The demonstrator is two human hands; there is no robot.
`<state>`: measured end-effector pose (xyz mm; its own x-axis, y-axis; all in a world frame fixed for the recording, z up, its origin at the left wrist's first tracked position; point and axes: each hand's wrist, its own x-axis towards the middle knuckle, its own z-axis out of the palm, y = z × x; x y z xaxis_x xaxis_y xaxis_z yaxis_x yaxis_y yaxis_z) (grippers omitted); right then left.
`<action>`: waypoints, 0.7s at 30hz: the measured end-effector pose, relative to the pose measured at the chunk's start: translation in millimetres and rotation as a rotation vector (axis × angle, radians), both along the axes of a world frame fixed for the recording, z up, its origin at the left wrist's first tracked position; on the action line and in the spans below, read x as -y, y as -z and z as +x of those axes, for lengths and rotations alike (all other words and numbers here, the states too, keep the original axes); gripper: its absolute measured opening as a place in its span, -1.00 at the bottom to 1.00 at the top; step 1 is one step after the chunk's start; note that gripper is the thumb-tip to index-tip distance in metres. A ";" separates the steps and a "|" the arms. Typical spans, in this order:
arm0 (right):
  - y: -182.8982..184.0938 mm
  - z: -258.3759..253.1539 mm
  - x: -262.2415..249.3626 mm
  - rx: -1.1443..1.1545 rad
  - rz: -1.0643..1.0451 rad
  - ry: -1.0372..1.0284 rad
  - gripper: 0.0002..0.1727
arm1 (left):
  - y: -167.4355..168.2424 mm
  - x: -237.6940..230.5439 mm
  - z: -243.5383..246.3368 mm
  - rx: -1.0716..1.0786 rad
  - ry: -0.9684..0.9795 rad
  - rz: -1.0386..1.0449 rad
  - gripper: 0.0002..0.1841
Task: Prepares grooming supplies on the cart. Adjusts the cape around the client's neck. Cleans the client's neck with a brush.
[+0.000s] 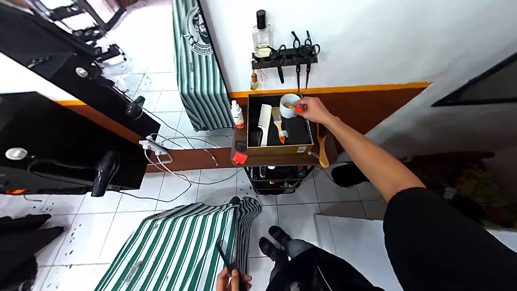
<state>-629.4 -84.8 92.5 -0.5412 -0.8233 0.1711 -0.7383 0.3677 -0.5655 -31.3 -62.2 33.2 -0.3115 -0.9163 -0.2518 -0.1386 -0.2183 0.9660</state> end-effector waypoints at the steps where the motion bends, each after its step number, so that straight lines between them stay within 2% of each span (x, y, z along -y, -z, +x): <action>1: 5.9 4.3 -1.6 0.018 -0.037 0.055 -0.63 | -1.5 7.4 -6.5 -0.020 0.022 -0.007 -0.79; 4: 0.8 10.0 2.8 0.018 -0.207 0.284 -0.63 | -12.7 29.9 -38.2 -0.004 0.128 -0.100 -0.77; 7: -1.3 13.9 2.6 -0.013 -0.279 0.436 -0.61 | -40.7 61.8 -76.6 0.056 0.292 -0.334 -0.61; 9: -0.2 16.4 -0.4 -0.011 -0.313 0.454 -0.64 | -66.5 86.5 -113.8 0.120 0.395 -0.551 -0.58; 12: -0.5 12.6 -2.2 0.095 -0.266 0.371 -0.69 | -101.3 124.8 -187.1 0.203 0.545 -0.886 -0.76; 14: 0.7 12.0 2.4 0.087 -0.267 0.401 -0.72 | -114.0 149.3 -241.7 0.222 0.687 -1.005 -0.79; 17: -1.9 11.6 7.4 0.098 -0.288 0.443 -0.72 | -113.3 178.9 -324.6 0.230 0.908 -1.109 -0.78; 21: -3.5 3.5 3.3 0.264 -0.317 0.437 -0.75 | -95.3 204.3 -407.8 0.270 1.174 -1.073 -0.80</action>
